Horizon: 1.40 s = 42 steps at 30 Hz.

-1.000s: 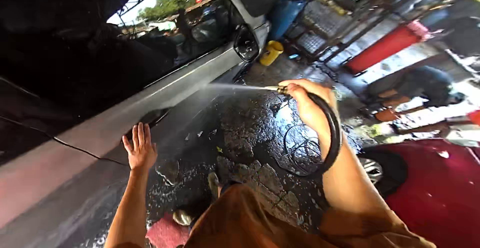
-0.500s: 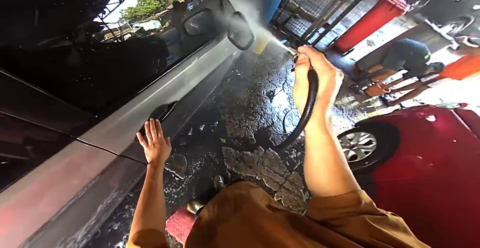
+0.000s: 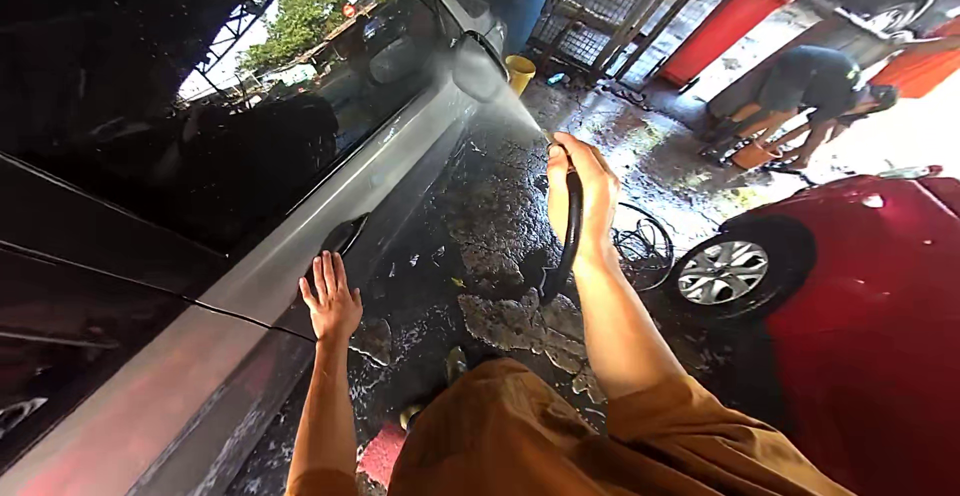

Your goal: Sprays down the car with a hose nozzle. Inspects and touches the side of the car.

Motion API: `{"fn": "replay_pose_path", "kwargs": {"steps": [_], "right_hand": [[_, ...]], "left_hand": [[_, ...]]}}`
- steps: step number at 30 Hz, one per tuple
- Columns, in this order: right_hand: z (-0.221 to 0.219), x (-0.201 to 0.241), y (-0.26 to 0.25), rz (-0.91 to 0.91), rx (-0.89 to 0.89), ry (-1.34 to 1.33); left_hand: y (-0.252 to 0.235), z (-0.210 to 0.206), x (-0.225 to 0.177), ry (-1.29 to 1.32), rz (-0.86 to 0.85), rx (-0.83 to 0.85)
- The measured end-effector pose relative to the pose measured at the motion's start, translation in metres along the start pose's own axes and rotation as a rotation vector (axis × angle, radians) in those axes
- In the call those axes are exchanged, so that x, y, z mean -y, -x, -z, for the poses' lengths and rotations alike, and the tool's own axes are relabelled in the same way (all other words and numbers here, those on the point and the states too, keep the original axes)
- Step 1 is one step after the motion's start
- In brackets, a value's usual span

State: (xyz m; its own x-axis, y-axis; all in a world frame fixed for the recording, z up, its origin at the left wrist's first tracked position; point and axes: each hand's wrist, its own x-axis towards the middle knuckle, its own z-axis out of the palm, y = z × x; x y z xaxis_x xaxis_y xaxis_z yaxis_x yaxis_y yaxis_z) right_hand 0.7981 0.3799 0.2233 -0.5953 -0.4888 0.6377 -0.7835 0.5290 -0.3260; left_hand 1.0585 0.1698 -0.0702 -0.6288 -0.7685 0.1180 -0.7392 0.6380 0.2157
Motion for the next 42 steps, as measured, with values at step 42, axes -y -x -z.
{"fn": "replay_pose_path", "kwargs": {"steps": [42], "right_hand": [[-0.006, -0.081, -0.03, -0.079, 0.16, -0.23]], "left_hand": [[0.001, 0.005, -0.004, -0.053, 0.058, 0.065]]}}
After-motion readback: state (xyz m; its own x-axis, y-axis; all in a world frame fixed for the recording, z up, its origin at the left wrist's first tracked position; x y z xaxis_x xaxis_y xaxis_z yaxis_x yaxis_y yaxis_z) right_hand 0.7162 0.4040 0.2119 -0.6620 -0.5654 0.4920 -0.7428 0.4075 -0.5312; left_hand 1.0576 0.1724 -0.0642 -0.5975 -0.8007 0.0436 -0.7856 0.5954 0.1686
